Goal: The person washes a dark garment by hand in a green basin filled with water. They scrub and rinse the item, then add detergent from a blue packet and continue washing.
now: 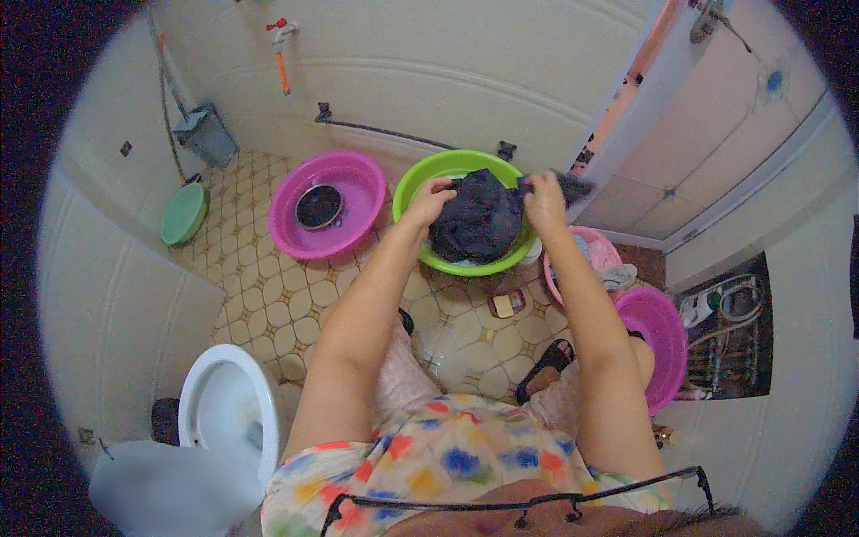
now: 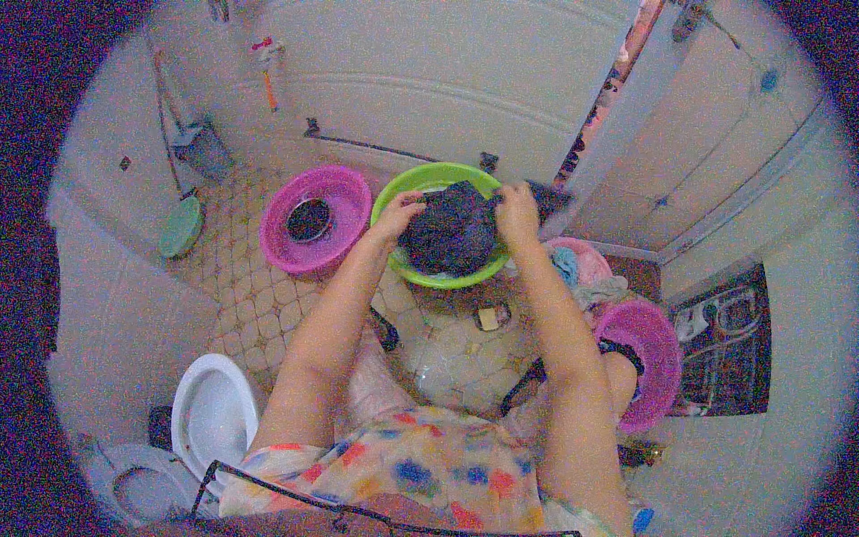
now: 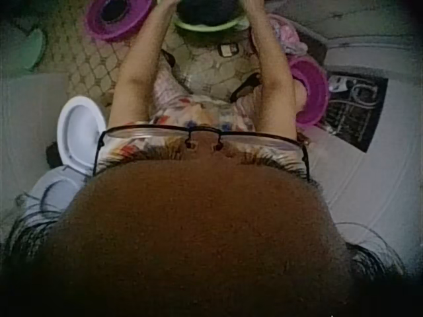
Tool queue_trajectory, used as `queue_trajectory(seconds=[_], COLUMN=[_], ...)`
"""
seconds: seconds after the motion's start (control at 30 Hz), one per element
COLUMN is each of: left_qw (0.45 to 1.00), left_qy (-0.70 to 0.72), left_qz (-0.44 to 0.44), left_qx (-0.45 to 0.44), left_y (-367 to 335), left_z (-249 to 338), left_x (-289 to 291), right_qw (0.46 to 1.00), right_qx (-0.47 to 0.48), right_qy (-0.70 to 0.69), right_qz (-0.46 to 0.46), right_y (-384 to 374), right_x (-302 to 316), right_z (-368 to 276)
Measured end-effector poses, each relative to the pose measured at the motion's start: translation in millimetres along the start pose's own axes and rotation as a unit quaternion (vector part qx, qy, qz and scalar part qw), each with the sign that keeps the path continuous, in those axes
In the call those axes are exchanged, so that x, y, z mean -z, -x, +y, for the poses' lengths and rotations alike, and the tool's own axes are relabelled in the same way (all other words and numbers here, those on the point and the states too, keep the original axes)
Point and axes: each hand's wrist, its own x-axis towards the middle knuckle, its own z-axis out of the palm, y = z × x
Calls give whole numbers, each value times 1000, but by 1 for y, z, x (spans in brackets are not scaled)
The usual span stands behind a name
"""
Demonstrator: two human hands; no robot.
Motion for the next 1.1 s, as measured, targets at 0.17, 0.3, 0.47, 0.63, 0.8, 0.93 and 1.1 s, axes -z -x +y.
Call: queue_trajectory(seconds=[0.17,0.3,0.47,0.63,0.8,0.93,1.1], left_qw=[999,948,793,703,677,672,652], left_qy=[-35,-275,-590,-683,-697,-689,-697], left_qz=[-5,36,-120,-198,-227,-264,-297], left_qx=[-14,-157,-96,6,63,64,11], left_y=[-18,-35,-15,-24,-38,-57,-78], left_z=[0,-12,-12,-38,-56,-82,-112], left_x=[2,14,-7,-15,-14,-8,-7], right_qw=[968,951,959,906,870,857,844], right_qx=[126,154,52,10,-40,-44,5], right_qy=[-110,-203,-81,46,76,61,146], right_qz=[-190,-176,-268,-421,-486,-510,-516], right_y=[6,10,27,38,37,40,45], right_x=[-58,-52,-54,-99,-118,-132,-157], right_z=[-26,-41,-21,-3,-10,-6,7])
